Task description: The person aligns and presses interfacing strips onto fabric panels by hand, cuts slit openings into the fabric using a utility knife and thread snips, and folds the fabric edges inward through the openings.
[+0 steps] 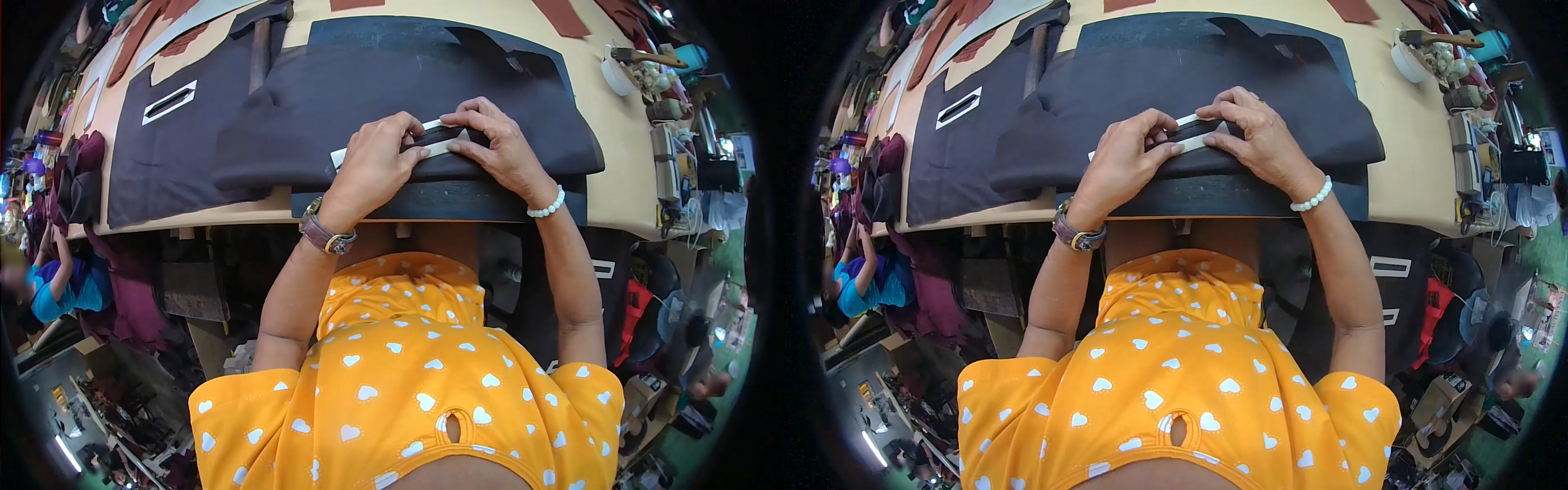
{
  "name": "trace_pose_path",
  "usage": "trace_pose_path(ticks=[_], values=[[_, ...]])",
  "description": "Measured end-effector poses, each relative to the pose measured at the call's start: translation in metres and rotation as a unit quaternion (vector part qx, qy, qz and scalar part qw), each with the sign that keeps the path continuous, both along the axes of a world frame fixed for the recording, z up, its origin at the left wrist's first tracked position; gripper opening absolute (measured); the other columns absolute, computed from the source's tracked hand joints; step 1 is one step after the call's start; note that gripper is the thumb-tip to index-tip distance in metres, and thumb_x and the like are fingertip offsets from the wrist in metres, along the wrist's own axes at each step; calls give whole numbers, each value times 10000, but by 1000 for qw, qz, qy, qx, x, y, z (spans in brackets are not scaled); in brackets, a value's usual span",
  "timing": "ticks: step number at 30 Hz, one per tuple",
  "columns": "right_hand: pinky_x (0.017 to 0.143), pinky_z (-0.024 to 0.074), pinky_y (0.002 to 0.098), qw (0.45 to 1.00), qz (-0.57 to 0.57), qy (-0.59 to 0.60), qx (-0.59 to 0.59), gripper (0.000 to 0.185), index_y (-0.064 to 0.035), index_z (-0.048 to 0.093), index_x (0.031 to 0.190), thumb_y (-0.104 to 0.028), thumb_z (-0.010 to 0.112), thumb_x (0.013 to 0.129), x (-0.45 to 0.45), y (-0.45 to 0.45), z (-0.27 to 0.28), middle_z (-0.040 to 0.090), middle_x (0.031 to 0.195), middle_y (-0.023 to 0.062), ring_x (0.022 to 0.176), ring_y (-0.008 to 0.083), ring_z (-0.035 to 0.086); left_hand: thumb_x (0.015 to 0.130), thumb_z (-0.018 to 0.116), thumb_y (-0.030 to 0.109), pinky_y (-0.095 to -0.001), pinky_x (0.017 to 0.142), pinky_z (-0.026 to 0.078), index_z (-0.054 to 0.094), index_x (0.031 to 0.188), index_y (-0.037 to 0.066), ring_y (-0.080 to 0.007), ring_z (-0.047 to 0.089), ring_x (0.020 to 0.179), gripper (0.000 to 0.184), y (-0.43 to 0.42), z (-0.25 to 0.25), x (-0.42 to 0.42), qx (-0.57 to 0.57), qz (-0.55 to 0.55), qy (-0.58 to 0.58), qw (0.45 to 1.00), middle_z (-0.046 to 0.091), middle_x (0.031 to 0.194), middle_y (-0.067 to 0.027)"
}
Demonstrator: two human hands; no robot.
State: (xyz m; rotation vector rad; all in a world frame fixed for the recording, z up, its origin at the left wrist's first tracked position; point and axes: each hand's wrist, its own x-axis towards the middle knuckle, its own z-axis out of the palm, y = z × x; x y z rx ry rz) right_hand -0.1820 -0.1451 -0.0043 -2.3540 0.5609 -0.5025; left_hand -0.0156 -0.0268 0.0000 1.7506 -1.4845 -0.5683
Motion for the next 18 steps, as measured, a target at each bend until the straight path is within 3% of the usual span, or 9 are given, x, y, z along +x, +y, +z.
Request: trace_pose_path(ticks=[4, 9, 12, 13, 15, 18], values=[[829, 450, 332, 999, 33, -5, -19, 227, -83, 671, 986, -152, 671, 770, -1, -6, -6, 559, 967, 77, 938, 237, 551, 752, 666, 89, -337, 641, 445, 676, 896, 21, -265, 576, 694, 160, 8, -6, 5, -45, -19, -60, 997, 592, 736, -120], [779, 470, 308, 995, 90, -4, 30, 133, -45, 688, 831, -158, 685, 762, -8, -17, 7, 580, 988, 74, 905, 199, 576, 730, 681, 75, -331, 634, 444, 693, 858, 40, -261, 572, 695, 133, 15, -15, 7, -85, -5, -40, 996, 580, 731, -107], [807, 462, 310, 999, -3, 13, 53, 139, -43, 674, 819, -170, 687, 764, -2, -23, 8, 585, 1009, 73, 928, 216, 573, 727, 687, 81, -337, 635, 445, 696, 854, 48, -264, 569, 697, 132, 15, -17, 6, -107, -4, -68, 992, 574, 734, -101], [879, 429, 346, 998, 4, 9, -67, 223, -69, 656, 902, -247, 685, 770, 0, -28, -1, 569, 1086, 93, 1022, 255, 540, 727, 689, 84, -340, 636, 445, 697, 852, 51, -265, 567, 698, 130, 15, -17, 6, -113, -4, -78, 991, 571, 736, -99], [926, 391, 378, 985, -10, 10, -170, 317, -97, 630, 996, -312, 679, 768, 8, -24, -10, 541, 1146, 105, 1092, 279, 495, 737, 682, 96, -349, 648, 435, 693, 851, 56, -263, 564, 714, 120, 15, -18, 6, -117, -6, -91, 989, 566, 739, -95], [997, 327, 416, 967, 1, 27, -252, 485, -114, 575, 1135, -408, 661, 759, 26, -10, -16, 484, 1242, 117, 1185, 301, 426, 758, 664, 112, -361, 664, 412, 676, 866, 57, -262, 558, 743, 122, 18, -15, 5, -103, -11, -113, 988, 565, 756, -91]])
